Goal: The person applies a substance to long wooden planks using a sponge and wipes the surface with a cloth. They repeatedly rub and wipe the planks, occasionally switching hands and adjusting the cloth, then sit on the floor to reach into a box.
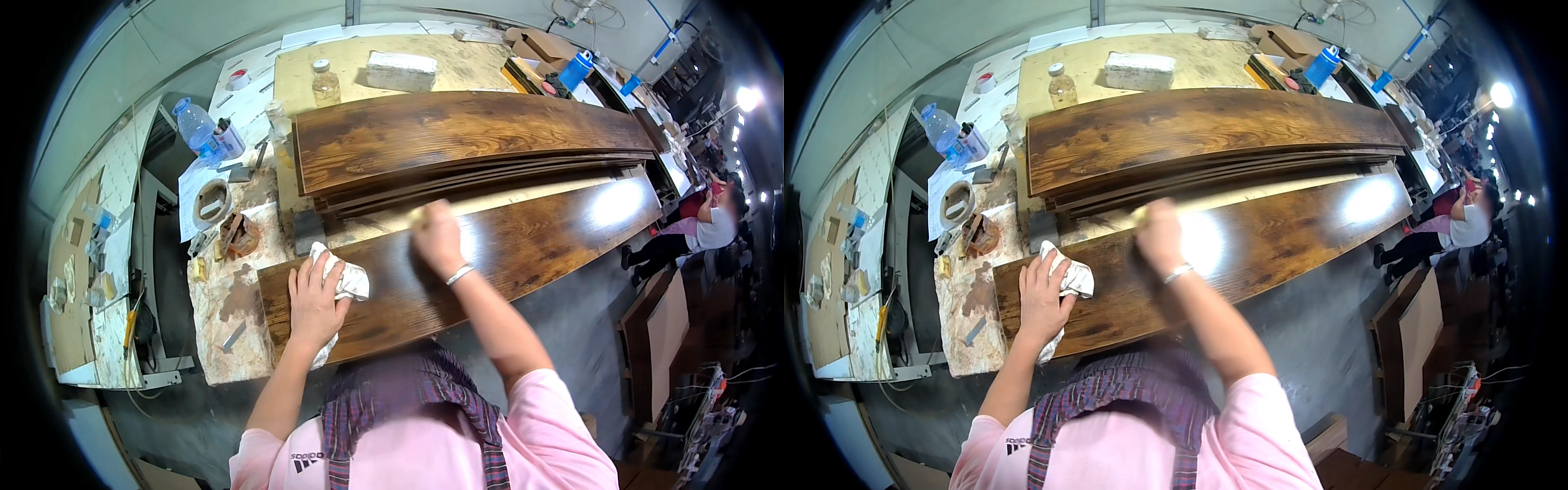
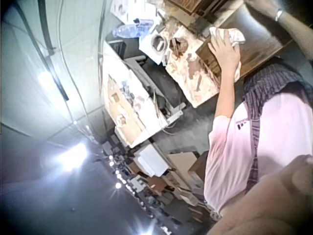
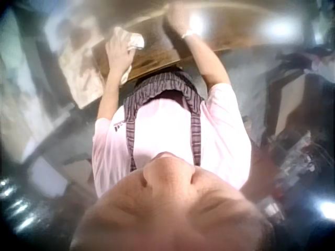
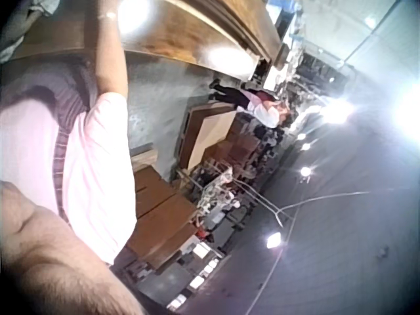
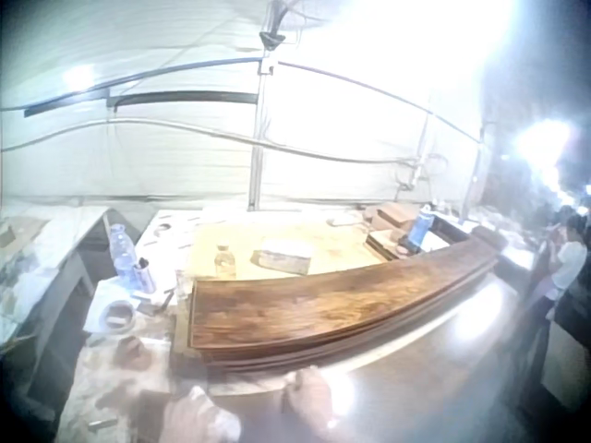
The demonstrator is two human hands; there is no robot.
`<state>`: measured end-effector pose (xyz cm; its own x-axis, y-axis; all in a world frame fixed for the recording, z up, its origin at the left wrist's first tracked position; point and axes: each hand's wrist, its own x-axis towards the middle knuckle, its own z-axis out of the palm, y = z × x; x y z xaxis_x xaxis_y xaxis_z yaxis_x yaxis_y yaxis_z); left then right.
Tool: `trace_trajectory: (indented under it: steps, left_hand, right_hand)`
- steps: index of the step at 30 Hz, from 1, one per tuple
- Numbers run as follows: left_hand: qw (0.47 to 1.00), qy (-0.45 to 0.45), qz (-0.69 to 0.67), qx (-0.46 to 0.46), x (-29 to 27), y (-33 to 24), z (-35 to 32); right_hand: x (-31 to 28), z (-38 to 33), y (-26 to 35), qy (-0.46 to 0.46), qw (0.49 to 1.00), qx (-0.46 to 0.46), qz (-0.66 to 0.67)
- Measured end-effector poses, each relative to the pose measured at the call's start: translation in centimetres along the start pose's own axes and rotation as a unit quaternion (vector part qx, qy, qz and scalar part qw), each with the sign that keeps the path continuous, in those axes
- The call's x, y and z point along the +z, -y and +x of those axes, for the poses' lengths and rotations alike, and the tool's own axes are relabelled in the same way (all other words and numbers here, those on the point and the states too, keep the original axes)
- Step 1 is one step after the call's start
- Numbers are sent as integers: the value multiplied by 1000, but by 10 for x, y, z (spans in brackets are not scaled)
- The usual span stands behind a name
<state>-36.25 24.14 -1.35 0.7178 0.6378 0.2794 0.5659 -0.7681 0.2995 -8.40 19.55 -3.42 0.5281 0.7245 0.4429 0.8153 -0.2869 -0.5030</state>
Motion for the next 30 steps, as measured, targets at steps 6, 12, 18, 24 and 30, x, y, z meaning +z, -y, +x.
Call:
trace_trajectory:
  steps: [6, 12, 18, 24, 30]
  left_hand:
    - [1000, 11, -15, -23, -1, -8, 6]
    - [1000, 11, 5, -24, 0, -10, 6]
    - [1000, 6, 10, -28, 2, -11, 5]
    - [1000, -6, 13, -25, 4, -11, 9]
    - [1000, 13, -20, -13, 5, -24, 9]
  right_hand:
    - [-70, 27, -51, 14, 993, 107, -56]
    - [-26, -7, -9, 106, 993, -28, 45]
    - [-123, 46, -158, -9, 967, 169, -190]
    - [-105, 38, -96, 34, 791, 313, 524]
    - [-71, 16, -29, 198, 664, 303, 654]
